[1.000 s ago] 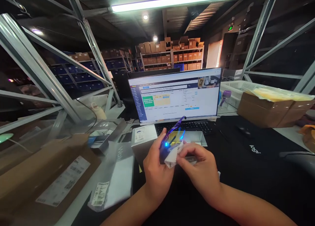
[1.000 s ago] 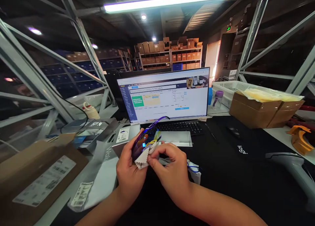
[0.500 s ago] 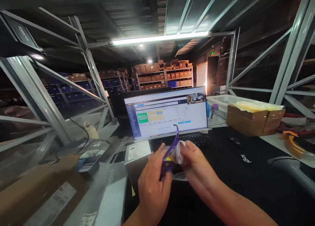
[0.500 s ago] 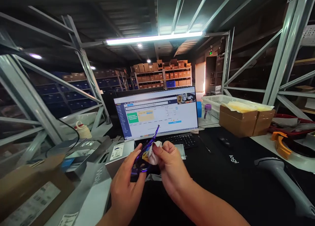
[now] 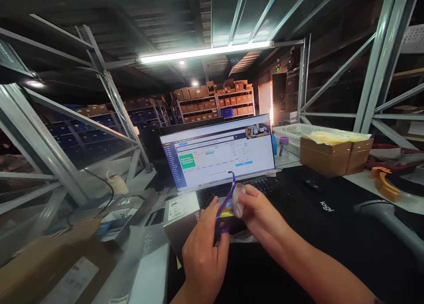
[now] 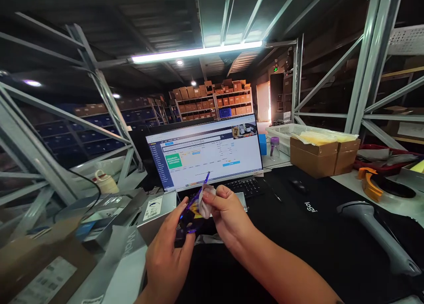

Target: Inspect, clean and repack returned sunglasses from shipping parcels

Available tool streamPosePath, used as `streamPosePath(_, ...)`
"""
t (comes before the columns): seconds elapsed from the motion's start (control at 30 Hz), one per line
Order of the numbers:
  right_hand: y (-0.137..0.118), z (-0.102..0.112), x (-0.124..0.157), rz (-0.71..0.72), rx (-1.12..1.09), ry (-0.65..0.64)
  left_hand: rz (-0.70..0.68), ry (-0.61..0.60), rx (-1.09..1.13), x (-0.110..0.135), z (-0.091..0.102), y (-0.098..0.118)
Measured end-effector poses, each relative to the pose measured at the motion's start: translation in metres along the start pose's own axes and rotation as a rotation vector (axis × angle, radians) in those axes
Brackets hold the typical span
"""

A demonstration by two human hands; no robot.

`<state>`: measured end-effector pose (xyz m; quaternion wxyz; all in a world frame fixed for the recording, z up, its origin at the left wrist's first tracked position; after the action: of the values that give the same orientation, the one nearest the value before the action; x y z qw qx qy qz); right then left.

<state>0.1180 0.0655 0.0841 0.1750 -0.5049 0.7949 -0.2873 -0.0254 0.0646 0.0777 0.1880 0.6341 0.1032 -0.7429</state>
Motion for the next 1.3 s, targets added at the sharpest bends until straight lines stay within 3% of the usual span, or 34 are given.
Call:
streamPosePath(0.1, 0.000, 0.006, -0.011, -0.012, 0.087, -0.014, 0.016, -0.047, 0.035, -0.001, 0.000, -0.003)
streamPosePath(0.17, -0.012, 0.015, -0.021, 0.132, 0.165, 0.003, 0.066, -0.062, 0.063, -0.003, 0.003, -0.009)
streamPosePath(0.27, -0.058, 0.038, -0.037, 0.458, 0.194, 0.112, 0.147, -0.030, 0.079, -0.008, 0.013, -0.019)
streamPosePath(0.33, -0.096, 0.061, -0.048, 0.590, 0.252, 0.177, 0.224, -0.022, 0.079, -0.010, 0.020, -0.026)
streamPosePath(0.4, -0.134, 0.084, -0.058, 0.738, 0.585, 0.275, 0.305, -0.029, 0.105, -0.012, 0.025, -0.034)
streamPosePath(0.47, -0.161, 0.106, -0.068, 0.819, 1.103, 0.418, 0.359, -0.042, 0.159, -0.013, 0.025, -0.040)
streamPosePath(0.53, -0.173, 0.122, -0.077, 0.790, 1.494, 0.499, 0.414, -0.068, 0.215, -0.012, 0.022, -0.045)
streamPosePath(0.6, -0.173, 0.128, -0.080, 0.741, 1.646, 0.501, 0.482, -0.103, 0.270, -0.010, 0.016, -0.049)
streamPosePath(0.7, -0.155, 0.103, -0.063, 0.827, 1.644, 0.345, 0.546, -0.157, 0.351, -0.008, 0.010, -0.050)
streamPosePath(0.83, -0.107, 0.042, -0.011, 0.970, 1.475, -0.165, 0.501, -0.241, 0.364, -0.013, 0.007, -0.043)
streamPosePath(0.93, -0.079, 0.015, 0.023, 1.033, 1.458, -0.372, 0.451, -0.292, 0.361, -0.015, 0.005, -0.038)
streamPosePath(1.1, -0.065, 0.006, 0.036, 1.171, 1.595, -0.417, 0.529, -0.233, 0.455, -0.011, 0.000, -0.041)
streamPosePath(1.3, -0.064, 0.005, 0.034, 1.176, 1.695, -0.450, 0.578, -0.331, 0.430, -0.005, -0.011, -0.042)
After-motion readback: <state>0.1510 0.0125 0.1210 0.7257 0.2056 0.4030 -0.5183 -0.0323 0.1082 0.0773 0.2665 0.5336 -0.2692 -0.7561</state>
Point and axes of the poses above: each hand's wrist, its own x-axis away from the middle knuckle, its own z-axis out of the back of the hand, y = z × x, the point moved 6 cm from there along -x, towards the middle knuckle, and after that the axes turned 11 degrees about y, right-handed, at the moved point
